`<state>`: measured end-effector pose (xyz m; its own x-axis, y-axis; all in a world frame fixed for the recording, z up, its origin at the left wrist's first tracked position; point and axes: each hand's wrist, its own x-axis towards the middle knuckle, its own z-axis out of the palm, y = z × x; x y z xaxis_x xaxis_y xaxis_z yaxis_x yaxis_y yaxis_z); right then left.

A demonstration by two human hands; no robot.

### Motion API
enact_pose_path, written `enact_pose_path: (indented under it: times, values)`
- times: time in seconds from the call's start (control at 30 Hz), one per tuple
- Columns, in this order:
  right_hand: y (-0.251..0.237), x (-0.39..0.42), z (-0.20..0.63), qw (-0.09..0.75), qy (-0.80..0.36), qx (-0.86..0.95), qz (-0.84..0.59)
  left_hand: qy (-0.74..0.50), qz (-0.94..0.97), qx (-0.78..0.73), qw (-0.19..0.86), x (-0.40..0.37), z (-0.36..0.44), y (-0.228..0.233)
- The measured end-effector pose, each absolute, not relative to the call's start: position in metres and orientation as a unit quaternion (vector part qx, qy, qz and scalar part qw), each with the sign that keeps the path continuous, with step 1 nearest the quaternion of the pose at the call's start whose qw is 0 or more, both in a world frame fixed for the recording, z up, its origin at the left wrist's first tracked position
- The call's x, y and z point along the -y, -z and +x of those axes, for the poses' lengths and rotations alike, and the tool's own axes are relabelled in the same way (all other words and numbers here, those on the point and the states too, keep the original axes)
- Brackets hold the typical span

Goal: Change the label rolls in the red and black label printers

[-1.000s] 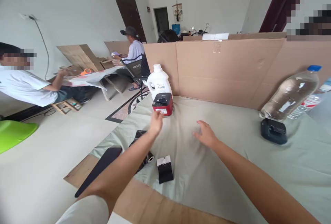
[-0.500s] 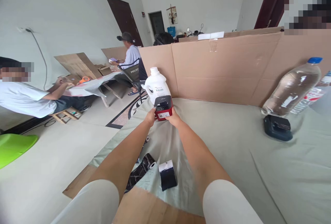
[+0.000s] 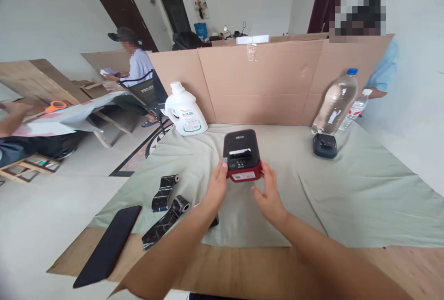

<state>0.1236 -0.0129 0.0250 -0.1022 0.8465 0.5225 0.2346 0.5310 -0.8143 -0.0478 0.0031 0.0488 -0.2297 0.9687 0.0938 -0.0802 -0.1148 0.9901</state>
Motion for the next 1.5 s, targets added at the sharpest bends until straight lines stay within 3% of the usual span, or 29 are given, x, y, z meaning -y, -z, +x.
enact_pose_path:
  times: [0.37,0.5,0.67,0.93,1.5]
  values:
    - [0.012,0.097,0.170,0.524,-0.329,0.598,-0.510,-0.507,0.490,-0.548,0.450,0.050,0.010,-0.017]
    - [0.006,0.088,0.180,0.500,-0.332,0.584,-0.547,-0.504,0.486,-0.536,0.471,0.046,0.003,-0.019]
    - [-0.016,0.052,0.186,0.544,-0.306,0.568,-0.536,-0.502,0.422,-0.530,0.537,0.022,-0.013,-0.030]
    - [-0.018,0.025,0.159,0.576,-0.266,0.569,-0.523,-0.502,0.418,-0.359,0.666,-0.010,-0.016,-0.027]
    - [0.004,0.029,0.152,0.627,-0.222,0.575,-0.476,-0.525,0.404,-0.347,0.664,-0.009,-0.013,-0.023]
